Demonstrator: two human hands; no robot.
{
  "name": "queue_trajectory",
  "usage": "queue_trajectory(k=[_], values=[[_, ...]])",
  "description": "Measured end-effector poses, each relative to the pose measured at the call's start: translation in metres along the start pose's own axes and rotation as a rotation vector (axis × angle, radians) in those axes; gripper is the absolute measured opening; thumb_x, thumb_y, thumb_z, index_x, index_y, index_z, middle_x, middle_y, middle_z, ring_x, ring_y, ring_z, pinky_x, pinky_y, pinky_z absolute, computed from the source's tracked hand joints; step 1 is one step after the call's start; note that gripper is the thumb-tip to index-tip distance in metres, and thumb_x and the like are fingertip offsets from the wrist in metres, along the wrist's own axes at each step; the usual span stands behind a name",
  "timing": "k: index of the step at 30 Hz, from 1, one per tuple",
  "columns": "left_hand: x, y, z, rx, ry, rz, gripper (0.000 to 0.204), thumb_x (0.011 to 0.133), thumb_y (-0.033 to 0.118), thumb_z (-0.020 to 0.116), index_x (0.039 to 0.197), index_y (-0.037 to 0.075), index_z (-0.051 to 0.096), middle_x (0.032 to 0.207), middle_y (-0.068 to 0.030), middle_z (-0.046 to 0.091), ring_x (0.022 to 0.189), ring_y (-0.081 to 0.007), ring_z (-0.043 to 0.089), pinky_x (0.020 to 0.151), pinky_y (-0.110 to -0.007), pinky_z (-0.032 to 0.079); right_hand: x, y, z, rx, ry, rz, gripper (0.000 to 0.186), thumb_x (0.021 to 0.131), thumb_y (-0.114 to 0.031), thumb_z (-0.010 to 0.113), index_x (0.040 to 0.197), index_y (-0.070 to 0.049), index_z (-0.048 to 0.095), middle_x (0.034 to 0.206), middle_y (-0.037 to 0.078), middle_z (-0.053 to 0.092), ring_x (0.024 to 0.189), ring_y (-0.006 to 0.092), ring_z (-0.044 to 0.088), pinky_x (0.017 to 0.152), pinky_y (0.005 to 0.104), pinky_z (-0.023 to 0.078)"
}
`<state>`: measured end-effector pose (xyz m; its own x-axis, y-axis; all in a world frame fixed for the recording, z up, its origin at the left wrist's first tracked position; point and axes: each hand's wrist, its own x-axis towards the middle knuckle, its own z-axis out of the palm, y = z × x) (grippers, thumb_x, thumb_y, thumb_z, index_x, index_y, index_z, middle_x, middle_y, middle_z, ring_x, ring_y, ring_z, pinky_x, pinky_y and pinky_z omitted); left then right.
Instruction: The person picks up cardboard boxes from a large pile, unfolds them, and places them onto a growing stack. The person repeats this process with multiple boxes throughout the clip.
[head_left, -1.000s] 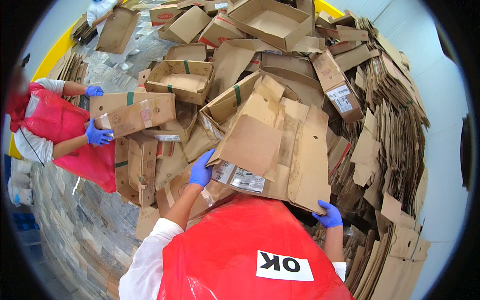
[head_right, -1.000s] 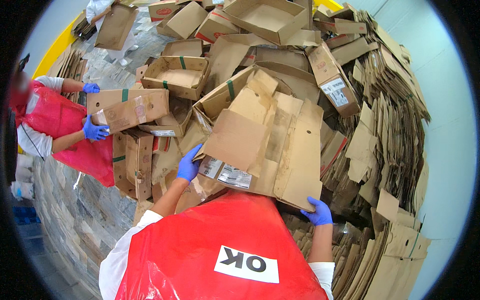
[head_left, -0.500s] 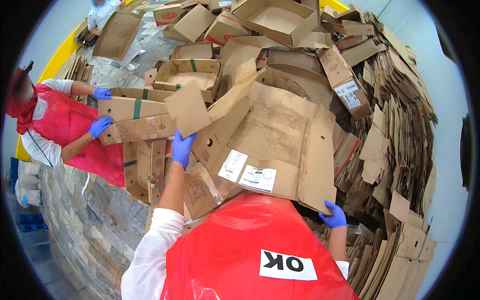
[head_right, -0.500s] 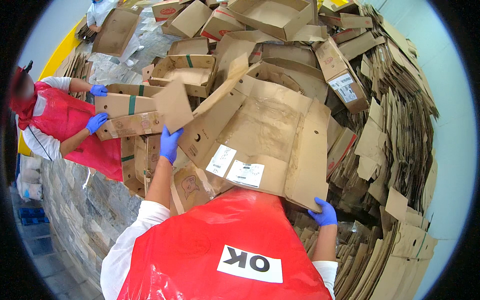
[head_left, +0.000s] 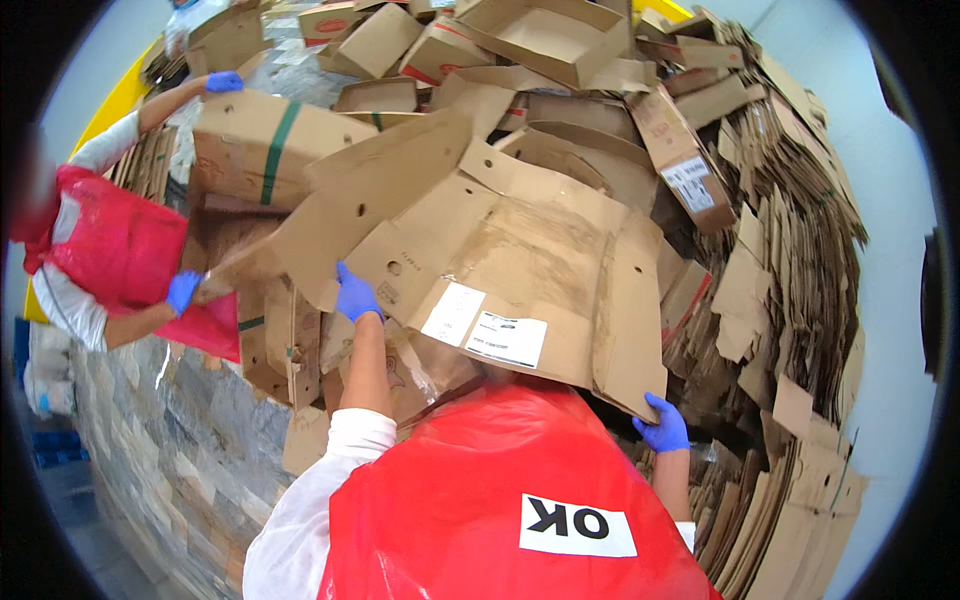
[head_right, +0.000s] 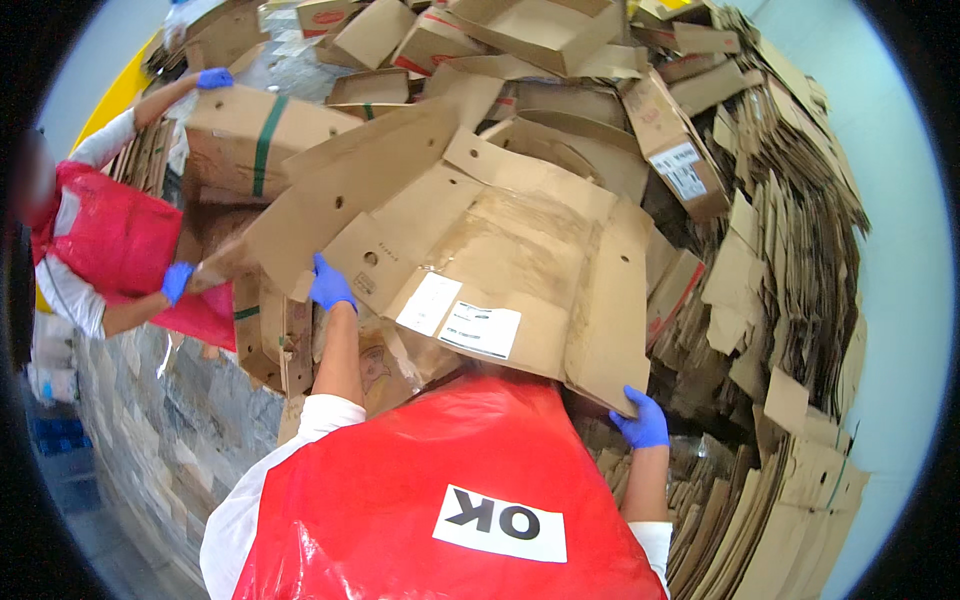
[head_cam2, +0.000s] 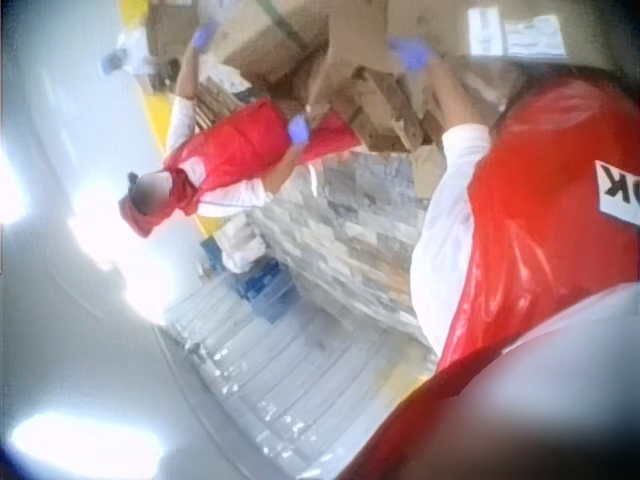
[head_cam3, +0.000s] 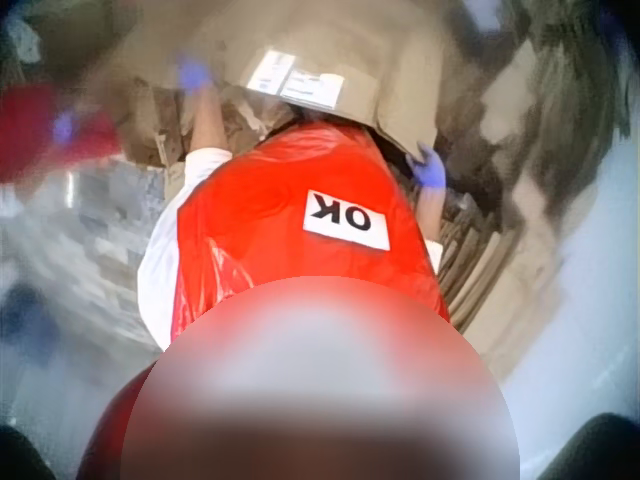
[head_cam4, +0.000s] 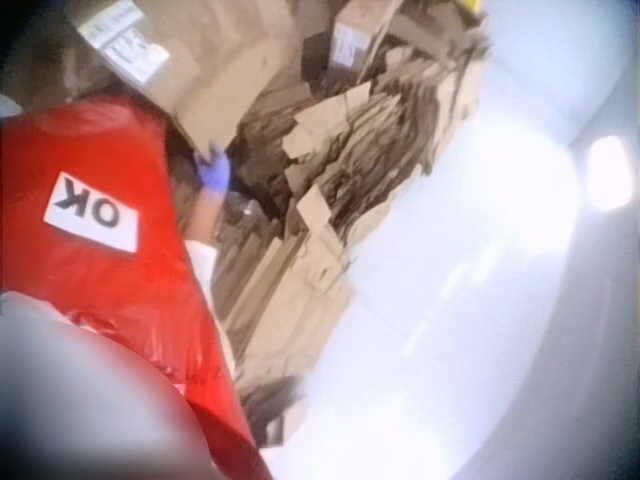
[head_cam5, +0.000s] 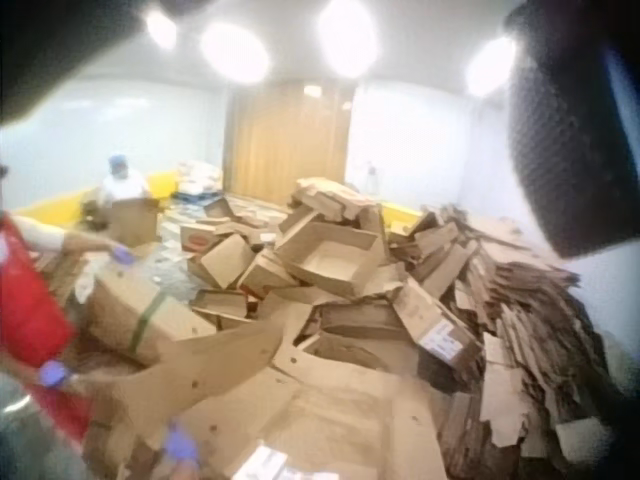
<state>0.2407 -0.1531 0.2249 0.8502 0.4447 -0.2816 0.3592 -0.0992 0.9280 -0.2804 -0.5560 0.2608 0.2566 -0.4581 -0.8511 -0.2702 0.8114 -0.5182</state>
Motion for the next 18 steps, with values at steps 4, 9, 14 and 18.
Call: queue_trajectory(k=[4,9,14,18], values=[[0.001,-0.016,0.0,0.038,-0.003,0.696,0.052,0.106,0.019,0.049,0.156,0.002,0.044,0.16,-0.0163,0.047,0.146,-0.0293,0.046,0.115,-0.037,0.04,-0.017,-0.007,0.024,0.0,-0.043,-0.042,0.044,0.092,-0.023,0.075,0.132,-0.014,0.062,0.127,0.007,0.066,0.118,0.0284,0.059,0.095,0.0535,0.051],[-0.004,-0.008,-0.006,0.252,-0.263,0.902,0.07,0.103,0.015,0.058,0.164,0.006,0.025,0.166,-0.0168,0.036,0.149,-0.0358,0.041,0.117,-0.042,0.039,-0.027,-0.012,0.035,-0.027,-0.042,-0.055,0.04,0.092,-0.023,0.075,0.127,-0.012,0.063,0.122,0.008,0.067,0.111,0.028,0.061,0.085,0.0502,0.056],[0.029,0.007,-0.023,-0.393,-0.423,0.049,0.068,0.097,0.027,0.073,0.155,0.01,0.042,0.149,-0.0136,0.054,0.128,-0.0268,0.057,0.103,-0.042,0.048,-0.017,-0.004,0.028,-0.023,-0.024,-0.053,0.04,0.091,-0.022,0.076,0.128,-0.013,0.064,0.122,0.007,0.068,0.112,0.0289,0.062,0.089,0.0514,0.055],[0.047,0.025,-0.017,-0.251,-0.394,-0.109,0.059,0.094,0.042,0.076,0.142,0.013,0.058,0.13,-0.0074,0.066,0.112,-0.0197,0.064,0.084,-0.037,0.051,-0.011,0.002,0.019,0.004,-0.049,-0.012,0.042,0.091,-0.021,0.075,0.131,-0.014,0.064,0.125,0.005,0.068,0.116,0.0288,0.061,0.093,0.0537,0.052]])
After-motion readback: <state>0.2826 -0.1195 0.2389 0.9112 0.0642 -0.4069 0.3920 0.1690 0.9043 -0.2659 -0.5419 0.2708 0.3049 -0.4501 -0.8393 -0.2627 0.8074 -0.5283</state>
